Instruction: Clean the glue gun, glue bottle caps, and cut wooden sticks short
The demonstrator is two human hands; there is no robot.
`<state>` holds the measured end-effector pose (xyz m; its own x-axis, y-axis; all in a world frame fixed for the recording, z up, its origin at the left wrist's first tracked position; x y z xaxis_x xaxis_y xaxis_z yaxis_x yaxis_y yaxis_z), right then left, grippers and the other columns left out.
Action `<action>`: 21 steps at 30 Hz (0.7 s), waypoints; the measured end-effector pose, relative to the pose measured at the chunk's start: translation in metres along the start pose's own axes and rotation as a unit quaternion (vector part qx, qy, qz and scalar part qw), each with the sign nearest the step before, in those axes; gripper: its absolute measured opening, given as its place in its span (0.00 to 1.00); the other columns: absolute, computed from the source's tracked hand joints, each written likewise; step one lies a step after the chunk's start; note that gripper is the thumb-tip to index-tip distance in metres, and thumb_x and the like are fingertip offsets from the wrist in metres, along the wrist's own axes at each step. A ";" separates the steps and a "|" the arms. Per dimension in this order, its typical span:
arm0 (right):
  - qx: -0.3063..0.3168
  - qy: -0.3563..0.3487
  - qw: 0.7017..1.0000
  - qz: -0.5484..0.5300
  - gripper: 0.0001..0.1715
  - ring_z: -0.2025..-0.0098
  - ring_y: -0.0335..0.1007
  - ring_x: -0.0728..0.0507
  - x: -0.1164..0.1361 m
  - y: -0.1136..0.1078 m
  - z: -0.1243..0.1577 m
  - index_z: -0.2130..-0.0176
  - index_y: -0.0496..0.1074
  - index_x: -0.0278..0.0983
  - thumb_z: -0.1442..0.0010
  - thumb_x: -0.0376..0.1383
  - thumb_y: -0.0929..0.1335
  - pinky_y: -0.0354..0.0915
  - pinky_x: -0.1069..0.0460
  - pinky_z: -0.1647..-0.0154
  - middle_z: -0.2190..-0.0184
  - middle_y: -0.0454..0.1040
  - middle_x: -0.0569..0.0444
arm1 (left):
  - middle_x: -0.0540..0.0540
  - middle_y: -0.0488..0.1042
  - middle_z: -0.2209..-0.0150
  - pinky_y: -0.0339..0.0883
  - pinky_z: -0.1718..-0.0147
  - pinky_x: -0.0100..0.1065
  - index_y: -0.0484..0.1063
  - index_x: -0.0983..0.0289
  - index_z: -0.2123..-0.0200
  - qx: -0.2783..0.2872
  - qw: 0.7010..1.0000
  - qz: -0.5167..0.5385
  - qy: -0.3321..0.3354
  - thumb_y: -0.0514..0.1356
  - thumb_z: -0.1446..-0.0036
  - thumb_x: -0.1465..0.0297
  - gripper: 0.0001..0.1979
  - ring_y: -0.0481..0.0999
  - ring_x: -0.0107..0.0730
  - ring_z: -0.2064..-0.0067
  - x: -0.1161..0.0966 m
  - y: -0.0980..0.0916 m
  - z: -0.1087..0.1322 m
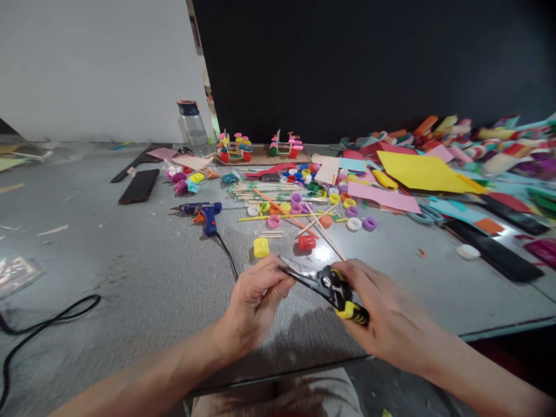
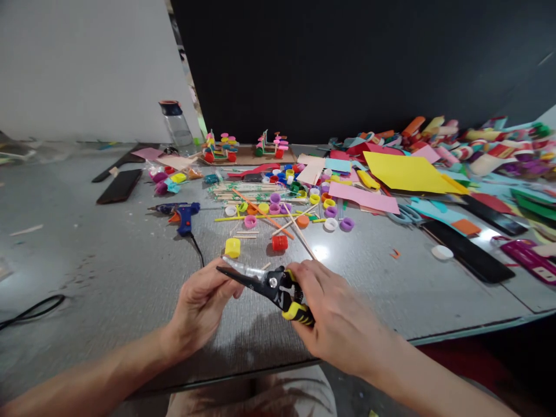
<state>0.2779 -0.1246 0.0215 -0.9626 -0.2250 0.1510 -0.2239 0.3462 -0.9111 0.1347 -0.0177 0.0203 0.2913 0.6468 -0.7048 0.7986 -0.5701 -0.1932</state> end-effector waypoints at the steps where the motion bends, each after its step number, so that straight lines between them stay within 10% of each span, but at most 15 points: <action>1: -0.001 0.001 1.000 -0.007 0.26 0.55 0.77 0.34 0.000 0.000 0.000 0.45 0.60 0.33 0.44 0.31 0.64 0.76 0.42 0.57 0.56 0.76 0.39 | 0.50 0.72 0.75 0.63 0.71 0.31 0.75 0.62 0.69 -0.002 1.000 0.003 0.007 0.57 0.32 0.74 0.12 0.70 0.30 0.70 0.000 0.000 0.001; 9: 0.012 0.093 0.993 -0.075 0.22 0.54 0.76 0.37 -0.024 0.005 0.002 0.44 0.62 0.37 0.37 0.36 0.65 0.74 0.44 0.55 0.53 0.76 0.43 | 0.53 0.73 0.65 0.63 0.66 0.33 0.77 0.60 0.56 0.038 0.997 -0.005 -0.065 0.53 0.29 0.72 0.11 0.70 0.30 0.66 0.011 0.001 0.007; 16: 0.024 0.184 0.979 0.089 0.34 0.51 0.76 0.26 -0.113 0.009 0.034 0.42 0.63 0.28 0.34 0.53 0.64 0.72 0.33 0.55 0.52 0.76 0.32 | 0.46 0.63 0.75 0.58 0.71 0.32 0.73 0.62 0.55 0.012 0.972 0.084 -0.218 0.51 0.29 0.68 0.11 0.63 0.28 0.73 0.045 0.003 0.012; 21: 0.060 0.176 0.972 0.144 0.26 0.56 0.78 0.27 -0.161 0.002 0.067 0.45 0.68 0.32 0.32 0.48 0.63 0.73 0.38 0.58 0.57 0.78 0.33 | 0.50 0.77 0.70 0.63 0.65 0.34 0.69 0.61 0.56 0.015 0.966 0.080 -0.246 0.54 0.31 0.70 0.06 0.71 0.30 0.68 0.053 0.003 0.009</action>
<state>0.4426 -0.1491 -0.0302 -0.9801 0.1981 -0.0147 0.0623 0.2362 -0.9697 0.1483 0.0101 -0.0233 0.1177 0.2337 -0.9652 0.7459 -0.6624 -0.0694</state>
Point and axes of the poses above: each hand's wrist, its own z-axis away from the middle knuckle, its own y-axis out of the palm, x = y × z, the point moved 7 cm from there along -z, towards the middle knuckle
